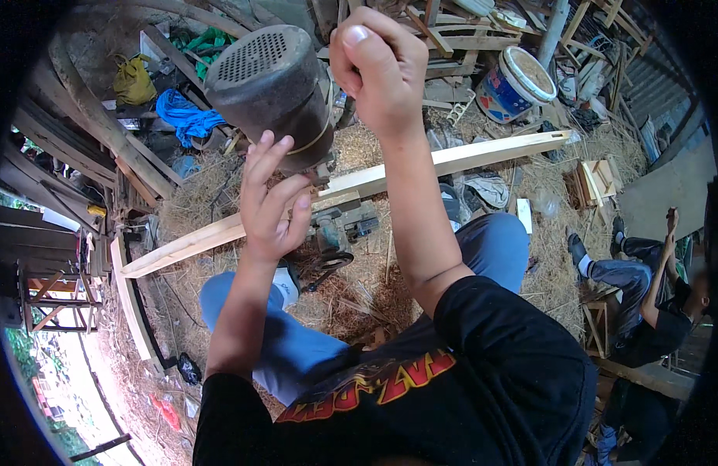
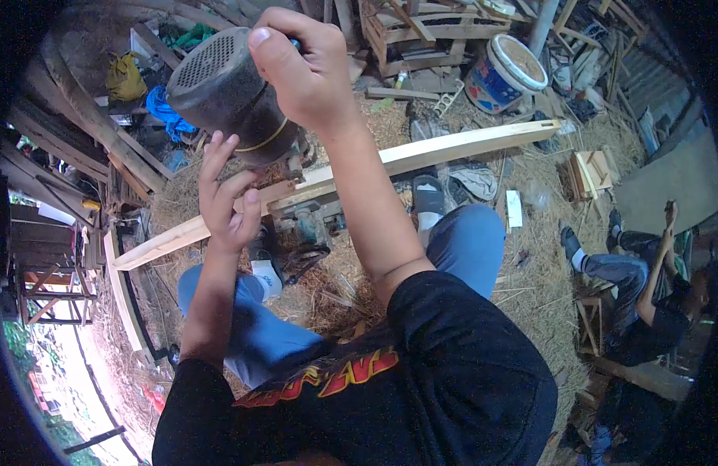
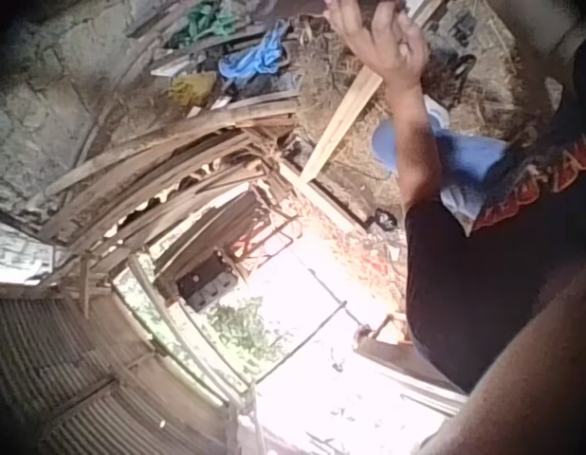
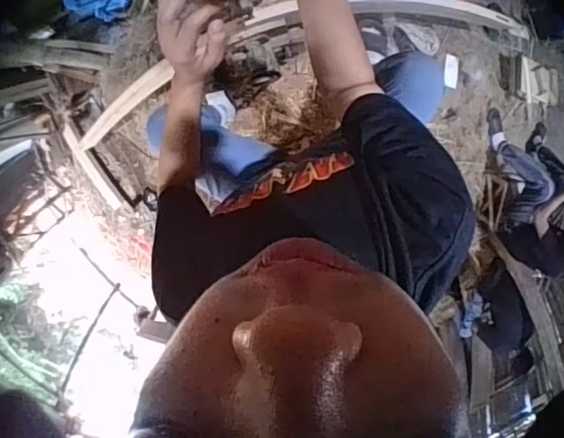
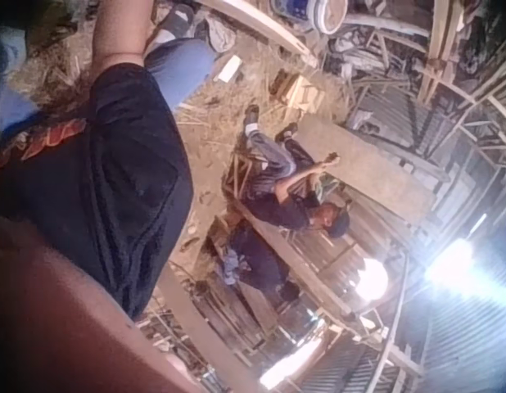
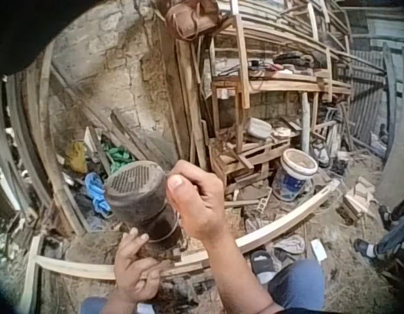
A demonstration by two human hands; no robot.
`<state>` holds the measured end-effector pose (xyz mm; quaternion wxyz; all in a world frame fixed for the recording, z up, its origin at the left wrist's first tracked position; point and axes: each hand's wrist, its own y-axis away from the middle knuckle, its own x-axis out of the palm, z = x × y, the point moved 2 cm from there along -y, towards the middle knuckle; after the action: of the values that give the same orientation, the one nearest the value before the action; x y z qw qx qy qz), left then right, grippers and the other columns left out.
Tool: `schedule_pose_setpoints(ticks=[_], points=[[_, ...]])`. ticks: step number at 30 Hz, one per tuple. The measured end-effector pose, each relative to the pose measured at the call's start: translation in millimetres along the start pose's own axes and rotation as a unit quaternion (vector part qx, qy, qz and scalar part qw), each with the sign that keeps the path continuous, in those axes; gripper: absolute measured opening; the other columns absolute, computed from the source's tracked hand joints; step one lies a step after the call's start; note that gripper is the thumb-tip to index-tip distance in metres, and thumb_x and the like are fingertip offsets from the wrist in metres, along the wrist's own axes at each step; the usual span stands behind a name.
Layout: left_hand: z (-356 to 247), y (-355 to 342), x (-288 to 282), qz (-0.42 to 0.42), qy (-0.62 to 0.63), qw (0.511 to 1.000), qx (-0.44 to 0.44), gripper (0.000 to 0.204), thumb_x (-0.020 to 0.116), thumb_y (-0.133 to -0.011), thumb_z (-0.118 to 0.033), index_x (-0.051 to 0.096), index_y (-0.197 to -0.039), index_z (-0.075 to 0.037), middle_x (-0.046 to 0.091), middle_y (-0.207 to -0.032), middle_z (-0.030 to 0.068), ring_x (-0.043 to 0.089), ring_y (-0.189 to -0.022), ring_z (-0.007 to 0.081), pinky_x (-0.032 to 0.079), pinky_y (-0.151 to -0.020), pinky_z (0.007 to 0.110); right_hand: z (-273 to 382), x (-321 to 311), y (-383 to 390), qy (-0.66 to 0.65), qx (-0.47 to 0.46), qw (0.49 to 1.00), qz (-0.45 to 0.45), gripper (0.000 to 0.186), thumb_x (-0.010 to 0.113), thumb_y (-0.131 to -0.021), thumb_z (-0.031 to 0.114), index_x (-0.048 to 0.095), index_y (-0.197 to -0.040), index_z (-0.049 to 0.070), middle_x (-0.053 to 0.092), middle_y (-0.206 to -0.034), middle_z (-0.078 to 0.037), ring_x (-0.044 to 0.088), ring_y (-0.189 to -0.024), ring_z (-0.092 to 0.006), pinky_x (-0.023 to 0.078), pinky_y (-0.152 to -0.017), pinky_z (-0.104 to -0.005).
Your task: The person is using a mortising machine to cut a rectangular hole into a piece of wood, pulling the lever to plunge the chisel and bit into the timber.
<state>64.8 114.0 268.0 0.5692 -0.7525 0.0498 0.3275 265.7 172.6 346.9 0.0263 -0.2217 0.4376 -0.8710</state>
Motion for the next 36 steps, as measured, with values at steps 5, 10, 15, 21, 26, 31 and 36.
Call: schedule_pose_setpoints(ticks=[5, 10, 15, 21, 26, 31, 36], points=[[1, 0, -2, -0.012, 0.024, 0.999, -0.017, 0.019, 0.055, -0.098, -0.018, 0.069, -0.103, -0.006, 0.059, -0.141, 0.0239, 0.049, -0.139, 0.0475, 0.031, -0.118, 0.060, 11, 1, 2, 0.095, -0.077, 0.992, 0.037, 0.033, 0.053, -0.099, 0.021, 0.052, -0.073, 0.002, 0.044, -0.054, 0.000, 0.035, -0.046, -0.0063, 0.025, -0.044, -0.0263], [6, 5, -4, 0.003, 0.026, 0.999, -0.041, 0.043, 0.037, -0.108, -0.035, 0.067, -0.106, -0.004, 0.057, -0.141, 0.0273, 0.046, -0.140, 0.0488, 0.027, -0.120, 0.062, 19, -7, 13, 0.104, -0.053, 0.992, 0.038, 0.026, 0.061, -0.094, 0.017, 0.059, -0.074, 0.000, 0.049, -0.060, -0.002, 0.045, -0.056, -0.0071, 0.034, -0.050, -0.0273], [11, 8, -4, -0.007, 0.037, 0.998, -0.052, 0.054, 0.033, -0.110, -0.044, 0.070, -0.107, -0.005, 0.058, -0.140, 0.0265, 0.048, -0.140, 0.0487, 0.027, -0.119, 0.061, 21, -4, 22, 0.105, -0.069, 0.992, 0.022, 0.023, 0.064, -0.087, 0.016, 0.059, -0.071, 0.000, 0.054, -0.061, -0.005, 0.054, -0.051, -0.0175, 0.041, -0.050, -0.0305], [16, 6, -2, -0.014, 0.054, 0.997, -0.049, 0.058, 0.031, -0.109, -0.048, 0.070, -0.107, -0.005, 0.059, -0.139, 0.0275, 0.047, -0.140, 0.0491, 0.027, -0.120, 0.061, 21, 3, 31, 0.094, -0.109, 0.990, -0.001, 0.040, 0.063, -0.092, 0.027, 0.052, -0.067, -0.002, 0.047, -0.057, -0.004, 0.042, -0.046, -0.0126, 0.027, -0.044, -0.0285], [16, 10, -9, 0.000, 0.046, 0.998, -0.051, 0.058, 0.031, -0.109, -0.048, 0.071, -0.107, -0.005, 0.059, -0.139, 0.0277, 0.047, -0.140, 0.0491, 0.027, -0.119, 0.060, 21, -3, 36, 0.085, -0.072, 0.994, 0.018, 0.024, 0.064, -0.085, 0.018, 0.059, -0.069, 0.001, 0.055, -0.060, -0.006, 0.056, -0.050, -0.0190, 0.041, -0.049, -0.0306], [11, 13, -21, 0.009, 0.042, 0.997, -0.057, 0.056, 0.033, -0.109, -0.046, 0.071, -0.107, -0.006, 0.058, -0.141, 0.0272, 0.047, -0.140, 0.0484, 0.027, -0.120, 0.060, 18, -2, 33, 0.074, -0.083, 0.993, 0.031, 0.038, 0.062, -0.095, 0.030, 0.053, -0.073, 0.000, 0.048, -0.060, -0.003, 0.042, -0.049, -0.0115, 0.031, -0.047, -0.0283], [9, 24, -30, 0.007, 0.041, 0.998, -0.053, 0.054, 0.036, -0.109, -0.045, 0.073, -0.106, -0.006, 0.058, -0.142, 0.0257, 0.047, -0.140, 0.0474, 0.028, -0.119, 0.060, 10, -8, 38, 0.095, -0.104, 0.990, 0.026, 0.040, 0.059, -0.100, 0.039, 0.051, -0.091, 0.001, 0.050, -0.069, -0.007, 0.045, -0.058, -0.0135, 0.035, -0.054, -0.0288]])
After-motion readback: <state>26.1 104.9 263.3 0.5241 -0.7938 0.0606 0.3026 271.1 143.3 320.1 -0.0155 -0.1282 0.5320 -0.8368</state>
